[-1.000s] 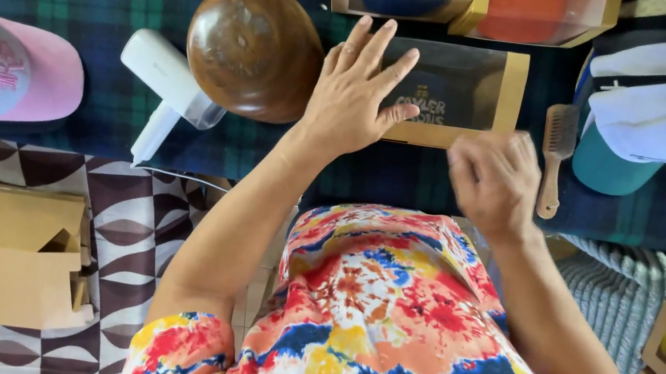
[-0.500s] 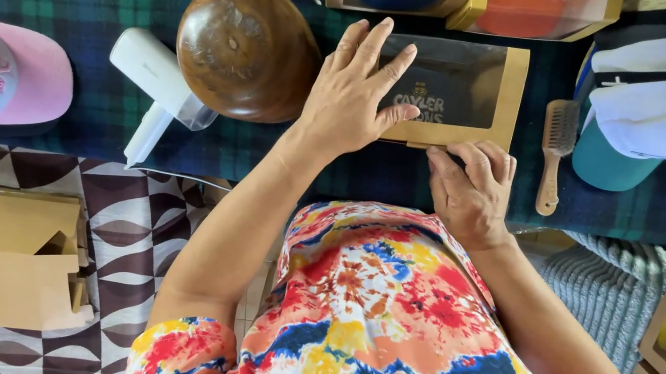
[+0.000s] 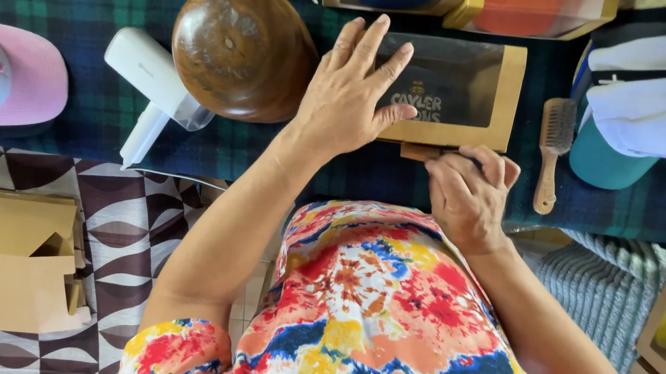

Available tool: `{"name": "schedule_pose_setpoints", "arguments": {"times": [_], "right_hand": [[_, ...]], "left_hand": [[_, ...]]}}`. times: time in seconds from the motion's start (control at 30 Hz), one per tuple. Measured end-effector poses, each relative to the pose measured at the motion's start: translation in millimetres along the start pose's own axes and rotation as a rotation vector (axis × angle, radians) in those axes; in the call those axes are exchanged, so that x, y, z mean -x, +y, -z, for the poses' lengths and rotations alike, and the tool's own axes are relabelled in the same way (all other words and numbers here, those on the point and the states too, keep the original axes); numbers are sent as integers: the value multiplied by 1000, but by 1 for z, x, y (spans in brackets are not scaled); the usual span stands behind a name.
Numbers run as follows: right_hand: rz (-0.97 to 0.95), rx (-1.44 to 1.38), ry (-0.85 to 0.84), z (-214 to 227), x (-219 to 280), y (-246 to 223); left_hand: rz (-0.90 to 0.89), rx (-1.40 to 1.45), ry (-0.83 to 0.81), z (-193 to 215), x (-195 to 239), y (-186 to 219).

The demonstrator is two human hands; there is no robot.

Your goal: The person removes a blue baseball cap from a box and places it on a wooden cap form. They then use a wooden brush to clean the cap's surface, brim, and sides. Finally, the person removes the cap from the form and places it back into the box.

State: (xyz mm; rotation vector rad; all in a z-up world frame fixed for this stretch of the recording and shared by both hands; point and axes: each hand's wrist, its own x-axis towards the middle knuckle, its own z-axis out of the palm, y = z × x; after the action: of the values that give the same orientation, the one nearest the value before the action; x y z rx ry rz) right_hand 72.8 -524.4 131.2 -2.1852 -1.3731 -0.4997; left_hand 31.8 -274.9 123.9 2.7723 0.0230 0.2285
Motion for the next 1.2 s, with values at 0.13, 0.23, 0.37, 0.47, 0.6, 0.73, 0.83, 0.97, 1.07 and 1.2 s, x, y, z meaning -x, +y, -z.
{"name": "schedule_pose_setpoints", "arguments": {"times": [0.13,0.23,0.37,0.47,0.6,0.73,0.83,0.97,1.07,1.2], "right_hand": [[-9,7,6,0,6,0],[32,-21,10,6,-2,-5],[34,-49,-28,4,4,-2],[37,-77,-54,5,7,-3],[18,-72,-75,5,7,-3],[20,-123,-119,4,17,3],[17,-149,-77,7,14,2],[-11,-63,-109,12,8,1],[-35,-31,-185,15,5,3],[-12,-164,-425,18,-16,13]], "left_hand": [[36,9,-112,15,-1,9],[17,-106,-146,20,-4,18],[-79,-143,-113,22,-11,29],[-103,-155,-130,17,-13,33],[-132,-188,-165,17,-24,25],[-219,30,-5,59,-44,24],[-272,-134,113,84,-42,31],[-329,-154,265,95,-31,35],[-434,-142,501,85,-24,22],[-404,-111,677,71,-24,-2]]}}
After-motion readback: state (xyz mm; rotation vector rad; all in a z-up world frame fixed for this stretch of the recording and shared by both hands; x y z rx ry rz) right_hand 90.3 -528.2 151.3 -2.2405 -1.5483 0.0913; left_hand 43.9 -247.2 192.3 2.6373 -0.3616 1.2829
